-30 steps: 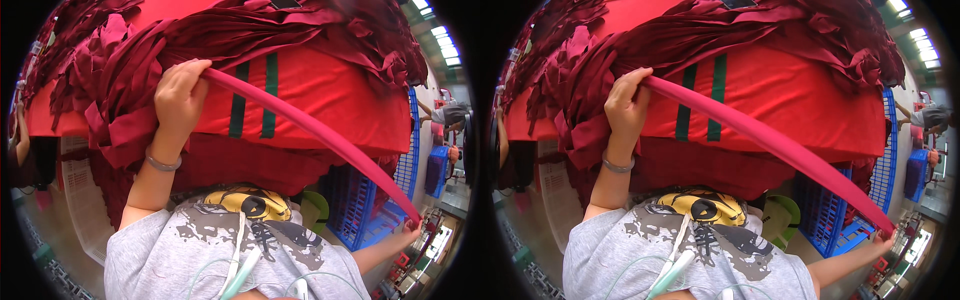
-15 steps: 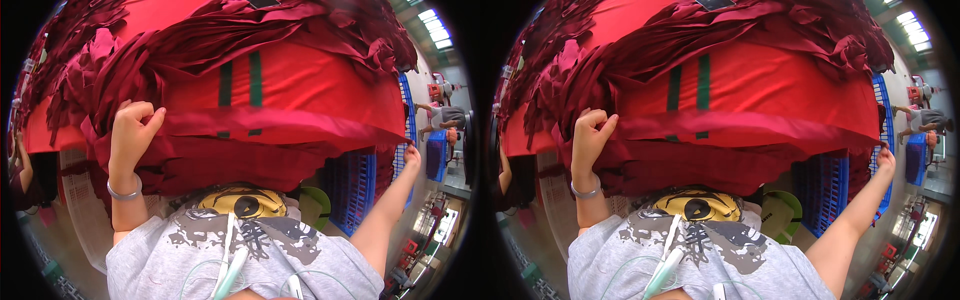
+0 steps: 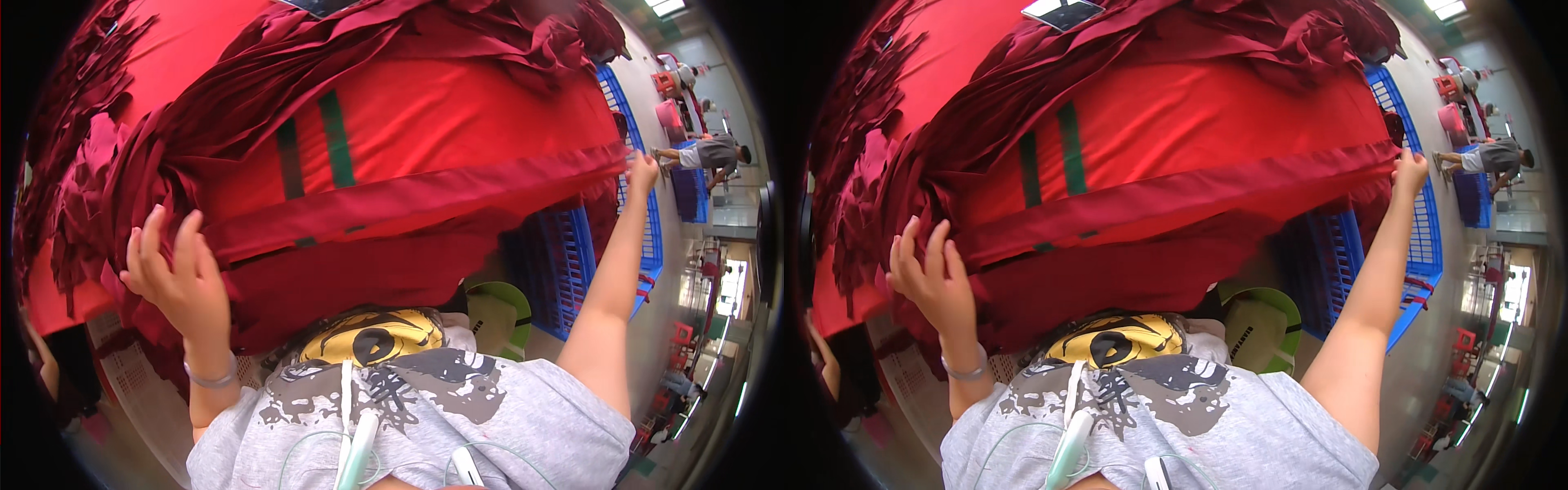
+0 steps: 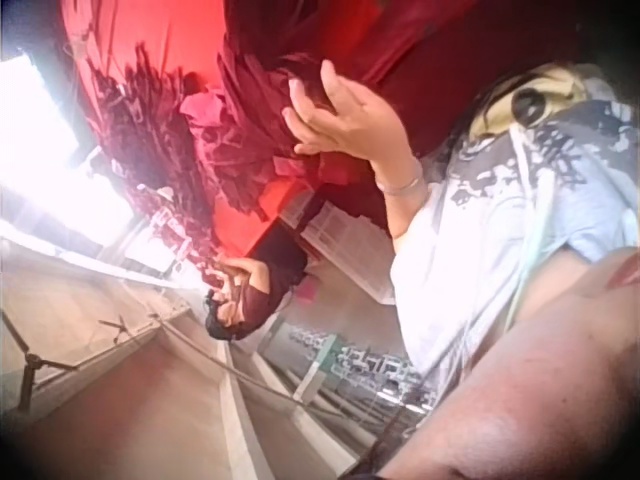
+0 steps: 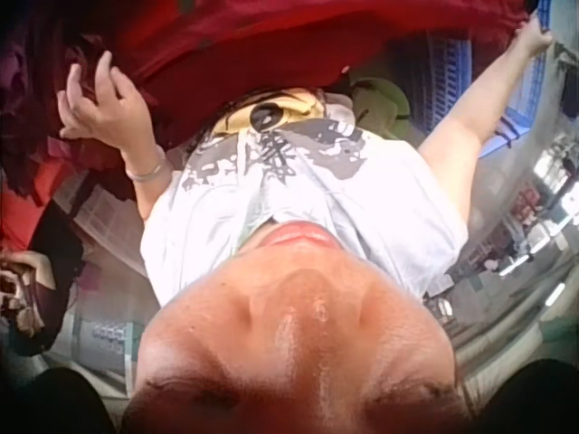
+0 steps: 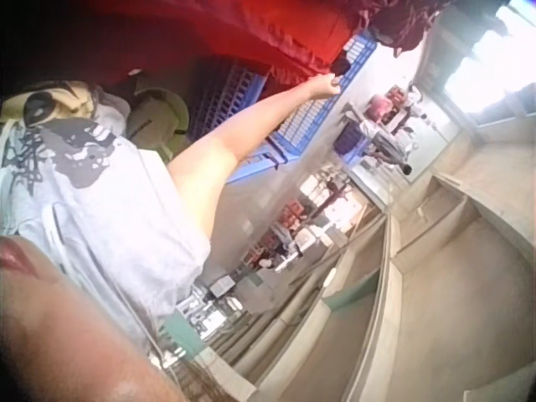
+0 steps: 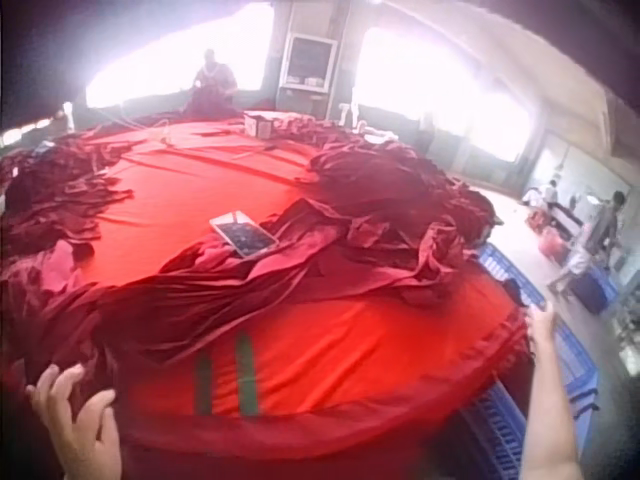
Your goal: The person uses a small blade to cut and remove excess threads and loose fabric edges from a large stack of red material. They repeatedly lift sections of the fabric to access the edges, slice the threads, and pull the loose pieces away.
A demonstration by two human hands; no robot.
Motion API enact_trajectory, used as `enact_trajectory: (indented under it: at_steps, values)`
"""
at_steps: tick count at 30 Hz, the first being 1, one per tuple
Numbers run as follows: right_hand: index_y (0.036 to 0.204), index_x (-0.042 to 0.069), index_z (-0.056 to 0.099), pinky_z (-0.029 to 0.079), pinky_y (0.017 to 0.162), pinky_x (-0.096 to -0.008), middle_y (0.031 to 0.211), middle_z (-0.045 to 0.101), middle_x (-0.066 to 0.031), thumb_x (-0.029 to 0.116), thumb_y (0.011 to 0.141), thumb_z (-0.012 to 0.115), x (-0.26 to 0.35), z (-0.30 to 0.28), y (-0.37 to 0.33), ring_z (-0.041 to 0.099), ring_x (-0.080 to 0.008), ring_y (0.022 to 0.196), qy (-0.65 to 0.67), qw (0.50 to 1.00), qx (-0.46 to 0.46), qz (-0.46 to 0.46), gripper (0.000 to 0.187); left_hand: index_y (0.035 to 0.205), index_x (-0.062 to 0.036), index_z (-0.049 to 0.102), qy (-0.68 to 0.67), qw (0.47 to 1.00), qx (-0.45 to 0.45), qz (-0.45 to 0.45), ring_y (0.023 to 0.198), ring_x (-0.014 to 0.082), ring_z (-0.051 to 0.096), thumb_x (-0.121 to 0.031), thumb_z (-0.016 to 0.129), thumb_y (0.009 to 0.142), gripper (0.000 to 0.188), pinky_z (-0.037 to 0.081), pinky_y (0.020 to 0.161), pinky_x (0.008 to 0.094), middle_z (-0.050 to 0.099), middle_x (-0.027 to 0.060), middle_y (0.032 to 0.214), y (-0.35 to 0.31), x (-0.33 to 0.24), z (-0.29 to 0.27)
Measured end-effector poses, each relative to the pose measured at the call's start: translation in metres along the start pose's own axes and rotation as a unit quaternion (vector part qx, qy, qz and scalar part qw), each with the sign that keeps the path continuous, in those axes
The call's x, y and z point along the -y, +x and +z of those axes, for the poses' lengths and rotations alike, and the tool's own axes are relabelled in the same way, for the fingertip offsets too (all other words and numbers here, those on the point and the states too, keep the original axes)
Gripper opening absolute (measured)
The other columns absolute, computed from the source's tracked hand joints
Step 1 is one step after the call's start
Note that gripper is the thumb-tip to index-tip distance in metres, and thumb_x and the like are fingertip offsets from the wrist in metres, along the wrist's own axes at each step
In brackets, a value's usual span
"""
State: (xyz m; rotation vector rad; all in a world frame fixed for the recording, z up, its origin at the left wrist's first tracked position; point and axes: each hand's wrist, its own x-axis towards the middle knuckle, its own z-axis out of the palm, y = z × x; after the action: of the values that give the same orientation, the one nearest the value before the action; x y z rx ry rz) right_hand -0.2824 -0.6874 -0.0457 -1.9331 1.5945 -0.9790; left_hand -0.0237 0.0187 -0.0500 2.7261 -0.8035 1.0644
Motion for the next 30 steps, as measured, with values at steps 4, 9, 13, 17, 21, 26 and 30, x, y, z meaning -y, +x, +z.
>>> enact_trajectory:
  at_steps: [4, 9, 13, 17, 21, 26, 30]
  values:
    - [0.126, -0.003, 0.052, 0.049, 0.084, -0.0373, 0.114, 0.06, -0.0201, 0.025, 0.091, 0.066, 0.074, 0.05, -0.132, 0.061, -0.0284, 0.098, 0.021, 0.971, 0.102, -0.214, 0.047, 0.119, -0.0142, 0.068, -0.275, 0.945, 0.153, 0.093, 0.13, 0.0296, 0.048, -0.018, 0.066, 0.086, 0.033, 0.025, 0.113, 0.0474, 0.056, 0.007, 0.136, -0.005, -0.05, -0.007]
    - [0.134, -0.003, 0.05, 0.048, 0.083, -0.0412, 0.103, 0.057, -0.0208, 0.006, 0.093, 0.057, 0.173, 0.059, -0.328, 0.059, -0.0346, 0.094, 0.028, 0.876, 0.23, -0.423, 0.042, 0.128, -0.0103, 0.061, -0.275, 0.925, 0.235, 0.117, 0.131, 0.0326, 0.046, -0.026, 0.07, 0.084, 0.047, 0.039, 0.103, 0.0508, 0.053, 0.0088, 0.139, -0.015, -0.052, 0.008]
    - [0.135, -0.001, 0.051, 0.052, 0.061, -0.0384, 0.087, 0.061, -0.0149, 0.006, 0.086, 0.064, 0.189, 0.058, -0.431, 0.062, -0.0311, 0.071, 0.129, 0.802, 0.356, -0.463, 0.051, 0.125, -0.0132, 0.062, -0.258, 0.936, 0.201, 0.132, 0.128, 0.0287, 0.047, -0.031, 0.069, 0.084, 0.045, 0.036, 0.102, 0.0512, 0.054, 0.0064, 0.137, -0.011, -0.064, 0.007]
    - [0.12, 0.002, 0.06, 0.049, 0.05, -0.0335, 0.074, 0.06, -0.0065, 0.012, 0.084, 0.065, 0.192, 0.059, -0.453, 0.062, -0.0213, 0.059, -0.002, 0.769, 0.358, -0.529, 0.038, 0.125, -0.0184, 0.063, -0.286, 0.932, 0.186, 0.123, 0.125, 0.0261, 0.048, -0.038, 0.07, 0.082, 0.048, 0.036, 0.102, 0.0519, 0.054, 0.0052, 0.135, -0.015, -0.068, 0.02]
    - [0.117, 0.002, 0.062, 0.049, 0.048, -0.0341, 0.07, 0.059, -0.006, 0.013, 0.084, 0.065, 0.191, 0.06, -0.457, 0.062, -0.0219, 0.055, -0.022, 0.772, 0.353, -0.528, 0.035, 0.129, -0.0206, 0.06, -0.279, 0.934, 0.191, 0.116, 0.126, 0.0274, 0.046, -0.039, 0.071, 0.081, 0.052, 0.035, 0.103, 0.0517, 0.051, 0.0047, 0.136, -0.017, -0.069, 0.021]
    - [0.115, 0.0, 0.062, 0.051, 0.051, -0.0376, 0.076, 0.063, -0.0114, 0.011, 0.086, 0.064, 0.194, 0.083, -0.452, 0.064, -0.0284, 0.059, 0.063, 0.82, 0.285, -0.493, 0.031, 0.128, -0.023, 0.06, -0.269, 0.937, 0.191, 0.117, 0.126, 0.0265, 0.046, -0.041, 0.072, 0.078, 0.055, 0.036, 0.103, 0.0529, 0.05, 0.0041, 0.137, -0.018, -0.072, 0.021]
    - [0.112, 0.0, 0.064, 0.054, 0.056, -0.0387, 0.085, 0.068, -0.0153, 0.006, 0.085, 0.065, 0.199, 0.084, -0.445, 0.067, -0.0317, 0.066, 0.127, 0.846, 0.248, -0.455, 0.028, 0.126, -0.0161, 0.061, -0.312, 0.928, 0.189, 0.08, 0.125, 0.0263, 0.049, -0.036, 0.073, 0.078, 0.053, 0.037, 0.104, 0.0496, 0.054, 0.0067, 0.134, -0.019, -0.069, 0.019]
